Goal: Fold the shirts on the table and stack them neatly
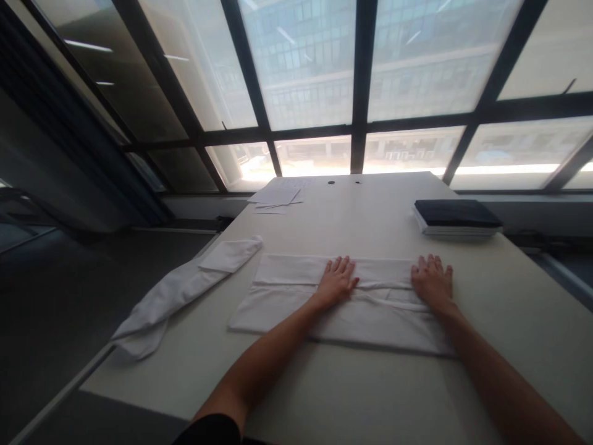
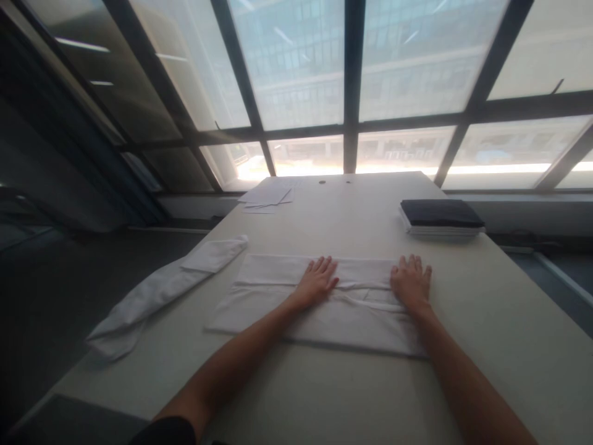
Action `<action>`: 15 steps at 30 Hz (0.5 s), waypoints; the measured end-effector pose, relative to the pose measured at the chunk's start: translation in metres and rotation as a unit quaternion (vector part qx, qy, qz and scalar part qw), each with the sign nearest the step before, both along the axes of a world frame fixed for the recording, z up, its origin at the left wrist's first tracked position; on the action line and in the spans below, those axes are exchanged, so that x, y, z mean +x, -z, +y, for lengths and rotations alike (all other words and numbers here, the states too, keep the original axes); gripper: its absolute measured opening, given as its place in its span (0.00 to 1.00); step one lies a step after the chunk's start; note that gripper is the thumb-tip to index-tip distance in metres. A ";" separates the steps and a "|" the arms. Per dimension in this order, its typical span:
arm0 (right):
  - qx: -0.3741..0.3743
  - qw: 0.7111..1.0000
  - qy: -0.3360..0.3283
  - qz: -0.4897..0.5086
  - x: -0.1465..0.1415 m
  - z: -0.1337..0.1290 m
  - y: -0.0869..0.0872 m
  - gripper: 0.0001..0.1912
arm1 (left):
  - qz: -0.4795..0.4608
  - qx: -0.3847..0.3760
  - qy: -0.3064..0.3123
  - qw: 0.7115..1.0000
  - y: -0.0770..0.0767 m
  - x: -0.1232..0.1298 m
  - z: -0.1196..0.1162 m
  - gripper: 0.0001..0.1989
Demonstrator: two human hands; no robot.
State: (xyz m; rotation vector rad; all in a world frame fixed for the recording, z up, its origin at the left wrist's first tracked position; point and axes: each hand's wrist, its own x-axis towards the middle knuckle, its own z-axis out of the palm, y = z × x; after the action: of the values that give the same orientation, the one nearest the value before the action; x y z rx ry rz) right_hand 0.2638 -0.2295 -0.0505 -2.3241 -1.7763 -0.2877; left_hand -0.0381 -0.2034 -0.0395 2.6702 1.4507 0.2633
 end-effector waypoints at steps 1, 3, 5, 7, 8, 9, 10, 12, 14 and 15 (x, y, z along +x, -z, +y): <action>0.022 0.999 0.025 0.005 -0.004 -0.003 -0.004 0.32 | 0.005 0.001 -0.002 1.000 -0.001 0.000 0.000 0.32; 0.049 0.998 0.033 0.019 -0.017 -0.008 -0.012 0.32 | 0.012 0.007 -0.002 1.000 -0.002 0.000 0.001 0.32; 0.040 0.998 -0.031 0.040 -0.035 -0.011 -0.019 0.32 | 0.016 0.016 0.001 1.000 -0.002 0.001 0.002 0.31; 0.001 0.989 -0.134 0.066 -0.055 -0.012 -0.023 0.31 | 0.017 0.027 0.004 0.999 -0.002 0.000 0.003 0.30; -0.024 0.978 -0.192 0.074 -0.065 -0.012 -0.023 0.32 | 0.018 0.031 0.006 0.999 -0.001 0.000 0.004 0.30; -0.045 0.969 -0.230 0.081 -0.073 -0.012 -0.023 0.32 | 0.018 0.035 0.008 0.999 -0.001 0.000 0.004 0.29; -0.066 0.962 -0.250 0.088 -0.079 -0.012 -0.022 0.33 | 0.018 0.039 0.009 0.999 -0.001 0.000 0.005 0.29; -0.094 0.958 -0.254 0.098 -0.083 -0.012 -0.020 0.34 | 0.019 0.042 0.010 0.999 -0.001 -0.001 0.006 0.29; -0.103 0.964 -0.223 0.101 -0.076 -0.011 -0.019 0.34 | 0.022 0.041 0.008 0.999 -0.001 0.000 0.007 0.28; -0.103 0.969 -0.201 0.100 -0.069 -0.011 -0.018 0.34 | 0.024 0.039 0.006 0.999 -0.002 0.000 0.007 0.28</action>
State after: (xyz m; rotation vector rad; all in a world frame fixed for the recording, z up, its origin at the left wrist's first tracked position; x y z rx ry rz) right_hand 0.1943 -0.2401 -0.0322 -1.9585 -2.1948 0.1968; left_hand -0.0381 -0.1966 -0.0375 2.7648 1.4663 0.2631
